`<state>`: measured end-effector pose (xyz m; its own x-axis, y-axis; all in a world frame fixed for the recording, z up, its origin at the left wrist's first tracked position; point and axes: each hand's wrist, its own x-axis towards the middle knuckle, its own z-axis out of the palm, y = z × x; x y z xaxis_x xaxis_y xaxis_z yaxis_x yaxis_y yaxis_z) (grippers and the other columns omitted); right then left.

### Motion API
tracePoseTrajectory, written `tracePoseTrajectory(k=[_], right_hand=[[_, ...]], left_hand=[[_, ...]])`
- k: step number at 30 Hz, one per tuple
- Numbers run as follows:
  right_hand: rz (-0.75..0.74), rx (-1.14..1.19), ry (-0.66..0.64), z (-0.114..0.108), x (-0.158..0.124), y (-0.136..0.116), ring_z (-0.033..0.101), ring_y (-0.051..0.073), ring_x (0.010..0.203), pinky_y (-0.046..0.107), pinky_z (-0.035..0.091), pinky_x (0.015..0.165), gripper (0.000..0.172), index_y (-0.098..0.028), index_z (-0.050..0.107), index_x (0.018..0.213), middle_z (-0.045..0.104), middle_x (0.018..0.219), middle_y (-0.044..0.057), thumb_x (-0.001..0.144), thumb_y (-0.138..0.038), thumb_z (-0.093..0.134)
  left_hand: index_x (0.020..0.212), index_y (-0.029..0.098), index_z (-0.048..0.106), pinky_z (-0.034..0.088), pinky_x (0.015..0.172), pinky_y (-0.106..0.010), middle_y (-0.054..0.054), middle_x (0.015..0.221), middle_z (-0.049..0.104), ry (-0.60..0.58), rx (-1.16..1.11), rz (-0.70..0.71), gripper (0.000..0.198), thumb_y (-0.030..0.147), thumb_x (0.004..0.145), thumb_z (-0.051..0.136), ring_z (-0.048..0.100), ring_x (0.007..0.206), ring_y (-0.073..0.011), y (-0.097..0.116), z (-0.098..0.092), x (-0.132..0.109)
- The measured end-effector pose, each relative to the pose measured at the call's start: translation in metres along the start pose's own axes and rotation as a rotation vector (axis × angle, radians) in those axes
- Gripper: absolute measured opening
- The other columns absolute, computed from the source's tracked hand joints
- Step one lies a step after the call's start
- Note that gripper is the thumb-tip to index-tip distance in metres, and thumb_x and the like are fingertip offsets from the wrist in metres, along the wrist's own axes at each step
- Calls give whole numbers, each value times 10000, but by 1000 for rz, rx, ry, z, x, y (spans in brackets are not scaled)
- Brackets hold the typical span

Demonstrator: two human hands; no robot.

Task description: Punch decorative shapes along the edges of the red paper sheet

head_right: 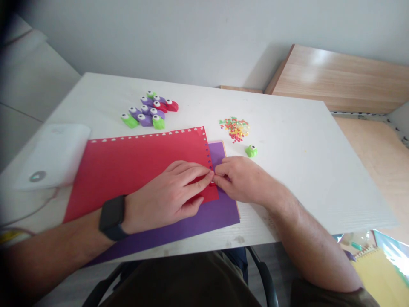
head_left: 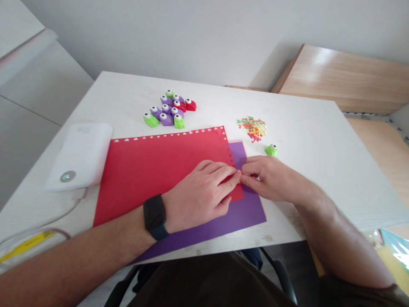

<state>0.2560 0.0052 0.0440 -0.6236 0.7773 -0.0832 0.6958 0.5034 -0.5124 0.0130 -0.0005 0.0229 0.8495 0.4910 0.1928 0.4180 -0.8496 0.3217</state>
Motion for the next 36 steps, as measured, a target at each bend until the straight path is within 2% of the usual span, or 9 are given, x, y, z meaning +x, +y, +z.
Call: tracePoseTrajectory(k=[6, 12, 18, 21, 23, 25, 27, 30, 36], right_hand=[[9, -10, -13, 0, 2, -2, 560, 147, 716, 287, 373, 691, 347, -168, 634, 718, 621, 747, 31, 1053, -209, 555], [2, 13, -3, -1, 2, 0, 551, 148, 711, 288, 365, 682, 368, -175, 588, 696, 605, 730, 33, 1057, -216, 529], [-12, -9, 41, -6, -2, 3, 504, 142, 677, 300, 345, 663, 391, -188, 557, 704, 557, 711, 11, 1079, -300, 543], [11, 13, 90, -9, -4, 3, 529, 151, 699, 305, 378, 688, 319, -189, 615, 786, 601, 747, 12, 1062, -348, 594], [14, 43, 100, -10, -6, 4, 589, 173, 785, 314, 429, 753, 215, -187, 680, 928, 672, 850, 29, 999, -388, 703], [2, 60, 70, -10, -8, 4, 639, 201, 901, 331, 468, 835, 233, -194, 711, 1078, 723, 988, 53, 937, -362, 786], [-13, 61, 25, -10, -9, 5, 655, 208, 948, 336, 484, 864, 240, -207, 717, 1145, 742, 1054, 57, 925, -274, 784], [-27, 50, -2, -11, -11, 6, 648, 192, 888, 326, 488, 825, 188, -209, 719, 1096, 744, 1000, 41, 912, -175, 737], [-6, 34, -8, -12, -11, 6, 626, 180, 831, 318, 478, 776, 159, -202, 714, 1027, 722, 926, 21, 873, -172, 742]], left_hand=[[1434, 92, 624, 466, 1133, -498, -146, 1350, 675, 22, 2, 0, 445, 205, 1011, 541, 605, 1283, -305, -1, 3, 0], [1448, 86, 601, 478, 1112, -475, -158, 1332, 671, 128, -58, 35, 462, 246, 1014, 588, 617, 1246, -288, -9, 11, -4], [1554, 75, 486, 465, 1118, -509, -192, 1384, 641, 99, -26, 10, 683, 480, 1025, 637, 601, 1268, -326, -14, 12, -9], [1530, 63, 506, 455, 1126, -518, -196, 1385, 642, 101, -3, -19, 694, 507, 1015, 648, 602, 1273, -336, -14, 11, -10], [1500, 84, 543, 450, 1130, -522, -186, 1384, 648, 95, -1, -41, 657, 505, 1008, 656, 603, 1278, -340, -15, 9, -10], [1468, 92, 575, 450, 1128, -525, -180, 1373, 658, 86, -2, -55, 632, 506, 1000, 667, 608, 1273, -344, -15, 8, -10], [1442, 90, 597, 454, 1122, -523, -181, 1357, 669, 82, -2, -61, 619, 509, 994, 674, 613, 1263, -345, -15, 7, -10], [1414, 91, 620, 459, 1113, -514, -177, 1347, 676, 76, -13, -70, 596, 510, 994, 674, 615, 1258, -341, -14, 6, -10], [1377, 106, 655, 456, 1110, -516, -158, 1344, 681, 53, -41, -83, 541, 489, 996, 676, 613, 1254, -334, -14, 6, -10]])
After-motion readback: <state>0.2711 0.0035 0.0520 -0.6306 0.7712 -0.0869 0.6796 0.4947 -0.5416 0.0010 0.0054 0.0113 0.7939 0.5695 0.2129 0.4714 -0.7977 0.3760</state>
